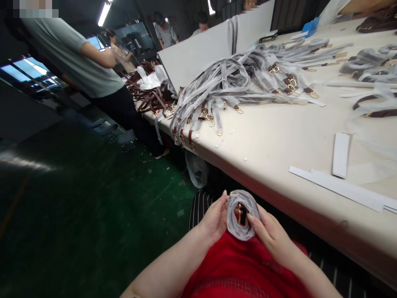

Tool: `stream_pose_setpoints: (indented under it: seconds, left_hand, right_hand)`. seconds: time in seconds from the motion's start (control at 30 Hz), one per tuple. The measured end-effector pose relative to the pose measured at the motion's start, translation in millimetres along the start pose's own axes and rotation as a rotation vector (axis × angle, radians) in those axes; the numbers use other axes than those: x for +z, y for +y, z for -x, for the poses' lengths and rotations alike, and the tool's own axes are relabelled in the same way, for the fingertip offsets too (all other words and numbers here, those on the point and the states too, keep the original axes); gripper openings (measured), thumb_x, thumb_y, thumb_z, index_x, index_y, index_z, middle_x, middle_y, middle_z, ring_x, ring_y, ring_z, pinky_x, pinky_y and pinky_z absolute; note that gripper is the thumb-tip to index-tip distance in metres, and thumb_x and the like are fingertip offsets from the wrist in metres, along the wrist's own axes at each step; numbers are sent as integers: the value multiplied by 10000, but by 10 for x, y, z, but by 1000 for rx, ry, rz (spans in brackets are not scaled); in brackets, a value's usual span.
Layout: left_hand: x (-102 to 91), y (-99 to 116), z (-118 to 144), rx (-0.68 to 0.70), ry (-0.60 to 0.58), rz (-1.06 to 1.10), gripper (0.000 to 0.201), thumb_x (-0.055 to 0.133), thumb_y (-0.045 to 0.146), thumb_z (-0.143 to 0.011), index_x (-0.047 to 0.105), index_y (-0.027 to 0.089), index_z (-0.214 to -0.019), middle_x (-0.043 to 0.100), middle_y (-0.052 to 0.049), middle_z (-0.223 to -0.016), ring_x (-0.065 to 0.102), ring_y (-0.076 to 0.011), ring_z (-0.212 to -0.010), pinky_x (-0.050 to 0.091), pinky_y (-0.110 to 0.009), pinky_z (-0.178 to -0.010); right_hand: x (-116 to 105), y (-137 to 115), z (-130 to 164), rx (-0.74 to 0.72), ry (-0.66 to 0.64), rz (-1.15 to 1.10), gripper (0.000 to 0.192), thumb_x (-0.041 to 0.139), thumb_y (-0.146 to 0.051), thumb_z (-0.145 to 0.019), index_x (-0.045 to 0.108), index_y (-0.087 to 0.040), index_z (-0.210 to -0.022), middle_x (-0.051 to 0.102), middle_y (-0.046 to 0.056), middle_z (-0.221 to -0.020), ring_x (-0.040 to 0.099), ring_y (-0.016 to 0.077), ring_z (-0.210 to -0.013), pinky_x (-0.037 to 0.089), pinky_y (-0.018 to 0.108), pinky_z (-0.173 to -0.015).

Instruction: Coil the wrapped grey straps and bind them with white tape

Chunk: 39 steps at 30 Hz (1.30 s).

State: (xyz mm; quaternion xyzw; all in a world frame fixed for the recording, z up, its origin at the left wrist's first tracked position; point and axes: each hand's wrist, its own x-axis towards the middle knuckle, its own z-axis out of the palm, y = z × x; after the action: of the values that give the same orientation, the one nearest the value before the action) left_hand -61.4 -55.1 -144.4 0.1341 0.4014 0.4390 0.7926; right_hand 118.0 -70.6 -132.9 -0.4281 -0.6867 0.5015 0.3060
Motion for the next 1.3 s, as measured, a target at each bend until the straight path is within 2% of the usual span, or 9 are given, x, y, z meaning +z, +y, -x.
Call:
stream_pose_setpoints:
  seconds: [0.1,0.23,0.3,0.57,0.77,1.0,1.1,1.2,1.3]
  left_hand:
    - [-67,126,37,172,-37,-335,577,600,661,-822,667,146,-1072,714,-91,-943,668,-176,-807,505,-272,-746]
    - [-14,288,125,48,-513,-1011,815,892,490,-562,618,213,-1278,683,-86,-1171,644,-246,-1038,483,-330,-929]
    - [16,313,142,-12,-584,-1119,817,897,435,-570,606,236,-1307,670,-70,-1229,623,-259,-1105,466,-353,-989]
    - [-33,367,19,183,-66,-818,509,770,425,-737,698,150,-1158,725,-46,-825,615,-116,-625,525,-220,-610]
    - [41,354,-72,354,125,-745,410,761,411,-734,725,136,-1036,679,-18,-737,557,-91,-559,490,-194,-545]
    - [189,-33,-191,598,339,-570,309,693,409,-809,689,162,-995,676,-26,-824,608,-120,-705,506,-210,-659]
    - [215,-123,-192,517,283,-526,360,668,457,-825,650,170,-1042,673,-25,-833,614,-131,-715,507,-229,-671]
    - [190,-69,-160,393,110,-706,378,640,517,-828,655,153,-926,645,-16,-755,587,-132,-681,483,-233,-653]
    - [205,-5,-109,273,-112,-972,367,591,513,-853,661,153,-829,639,-14,-716,574,-136,-669,459,-235,-632]
  right_hand:
    - [-143,-105,49,97,-257,214,308,393,-467,-1003,555,-227,-896,657,31,-805,607,208,-722,450,305,-695]
    - [-199,-113,58,145,-464,352,282,453,-423,-980,607,-204,-893,690,57,-858,625,220,-734,404,294,-643]
    - [-208,-47,40,150,-488,253,296,464,-434,-975,627,-194,-918,695,65,-897,627,219,-758,420,291,-653]
    - [-186,367,-31,347,-370,-661,495,440,-671,-933,541,-190,-878,576,-24,-675,547,115,-501,452,238,-506]
    - [-30,306,-161,331,-182,-686,534,429,-702,-920,541,-187,-836,456,-72,-571,322,63,-394,398,200,-392]
    - [19,364,-266,212,35,-370,614,592,-674,-844,545,-175,-1198,569,-13,-697,438,108,-463,398,231,-418]
    - [-59,432,-176,264,6,-338,578,482,-664,-911,554,-171,-1204,540,-26,-634,440,125,-443,409,246,-405]
    - [-187,439,-27,227,-55,-297,494,522,-602,-923,605,-173,-1154,644,30,-785,616,203,-717,533,315,-670]
    - [-256,408,99,213,-179,-257,413,542,-560,-930,654,-171,-1013,689,66,-966,627,249,-925,496,358,-865]
